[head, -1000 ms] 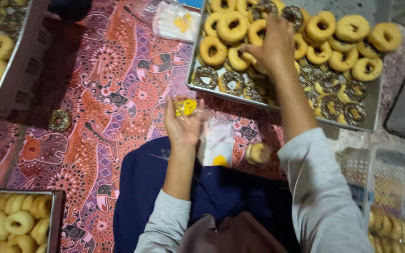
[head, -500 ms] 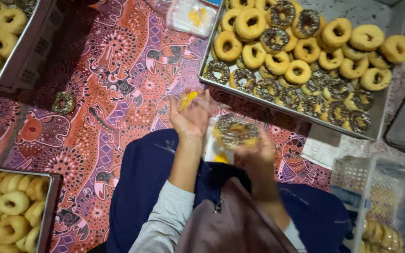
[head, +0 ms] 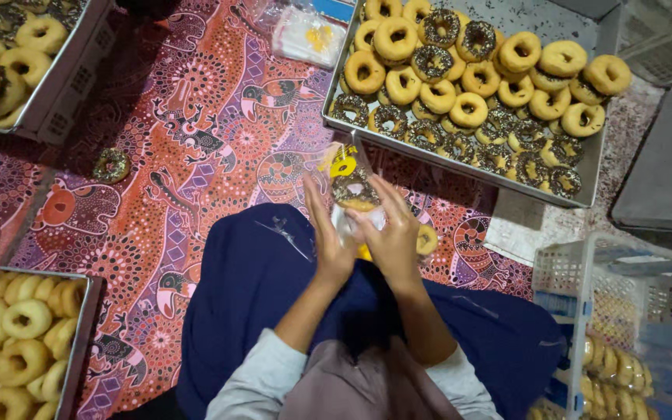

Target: The person sits on the floor and packages donuts into small plastic bags. They pick up donuts from a tray, place them into bags, and set the filled bags aside.

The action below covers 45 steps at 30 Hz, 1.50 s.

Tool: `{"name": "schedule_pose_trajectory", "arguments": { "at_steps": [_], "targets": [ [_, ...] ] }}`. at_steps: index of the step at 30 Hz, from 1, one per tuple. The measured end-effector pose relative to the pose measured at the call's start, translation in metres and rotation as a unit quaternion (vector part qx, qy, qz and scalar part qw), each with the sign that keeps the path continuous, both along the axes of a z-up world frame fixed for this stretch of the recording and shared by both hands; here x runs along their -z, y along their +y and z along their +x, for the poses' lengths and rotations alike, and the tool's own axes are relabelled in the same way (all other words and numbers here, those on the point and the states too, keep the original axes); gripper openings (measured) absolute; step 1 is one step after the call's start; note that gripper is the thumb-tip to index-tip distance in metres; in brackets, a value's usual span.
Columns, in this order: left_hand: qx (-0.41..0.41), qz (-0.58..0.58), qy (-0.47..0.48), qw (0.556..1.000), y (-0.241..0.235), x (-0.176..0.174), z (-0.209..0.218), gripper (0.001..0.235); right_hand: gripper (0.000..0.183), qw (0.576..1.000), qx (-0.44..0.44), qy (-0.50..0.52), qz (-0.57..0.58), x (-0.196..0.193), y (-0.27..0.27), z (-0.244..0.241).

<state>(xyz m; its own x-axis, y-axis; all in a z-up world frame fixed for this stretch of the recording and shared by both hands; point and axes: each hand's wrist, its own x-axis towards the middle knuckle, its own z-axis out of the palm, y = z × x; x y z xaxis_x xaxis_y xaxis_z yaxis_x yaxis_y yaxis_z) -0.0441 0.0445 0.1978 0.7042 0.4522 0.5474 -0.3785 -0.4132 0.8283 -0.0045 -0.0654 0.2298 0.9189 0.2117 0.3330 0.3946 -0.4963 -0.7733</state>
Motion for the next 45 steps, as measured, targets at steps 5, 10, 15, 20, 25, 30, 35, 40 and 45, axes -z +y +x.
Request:
{"name": "schedule_pose_trajectory", "arguments": {
  "at_steps": [5,10,15,20,25,30,35,40,45],
  "targets": [
    [0.149,0.167,-0.067,0.972,0.052,0.015,-0.034,0.095,0.063,0.935,-0.148,0.231,0.223,0.008,-0.004,-0.021],
    [0.037,0.14,-0.026,0.989,0.073,0.019,-0.065,0.034,0.042,0.931,-0.167,0.298,0.124,-0.006,0.01,-0.031],
    [-0.024,-0.023,0.091,0.995,0.079,0.01,-0.109,0.011,0.023,0.962,-0.149,0.207,-0.102,-0.014,0.025,-0.047],
    [0.012,-0.323,0.15,0.934,0.09,0.015,-0.106,0.017,0.015,0.929,-0.326,-0.078,-0.155,-0.013,0.049,-0.068],
    [0.017,-0.304,0.166,0.938,0.094,0.027,-0.107,0.019,0.017,0.961,-0.24,-0.028,-0.138,-0.017,0.062,-0.065],
    [-0.019,-0.219,0.172,0.96,0.09,0.027,-0.106,0.022,0.04,0.945,-0.288,-0.151,-0.025,-0.02,0.073,-0.054],
    [-0.031,-0.122,0.244,0.962,0.081,0.012,-0.112,0.018,0.05,0.961,-0.274,-0.015,-0.031,-0.009,0.066,-0.041],
    [-0.099,-0.268,0.13,0.949,0.079,-0.017,-0.101,0.018,0.042,0.931,-0.078,0.358,0.004,0.005,0.041,-0.004],
    [-0.083,0.088,0.099,0.988,0.069,-0.005,-0.119,0.024,0.056,0.759,-0.224,0.535,0.296,0.088,0.031,-0.093]
  ]
}}
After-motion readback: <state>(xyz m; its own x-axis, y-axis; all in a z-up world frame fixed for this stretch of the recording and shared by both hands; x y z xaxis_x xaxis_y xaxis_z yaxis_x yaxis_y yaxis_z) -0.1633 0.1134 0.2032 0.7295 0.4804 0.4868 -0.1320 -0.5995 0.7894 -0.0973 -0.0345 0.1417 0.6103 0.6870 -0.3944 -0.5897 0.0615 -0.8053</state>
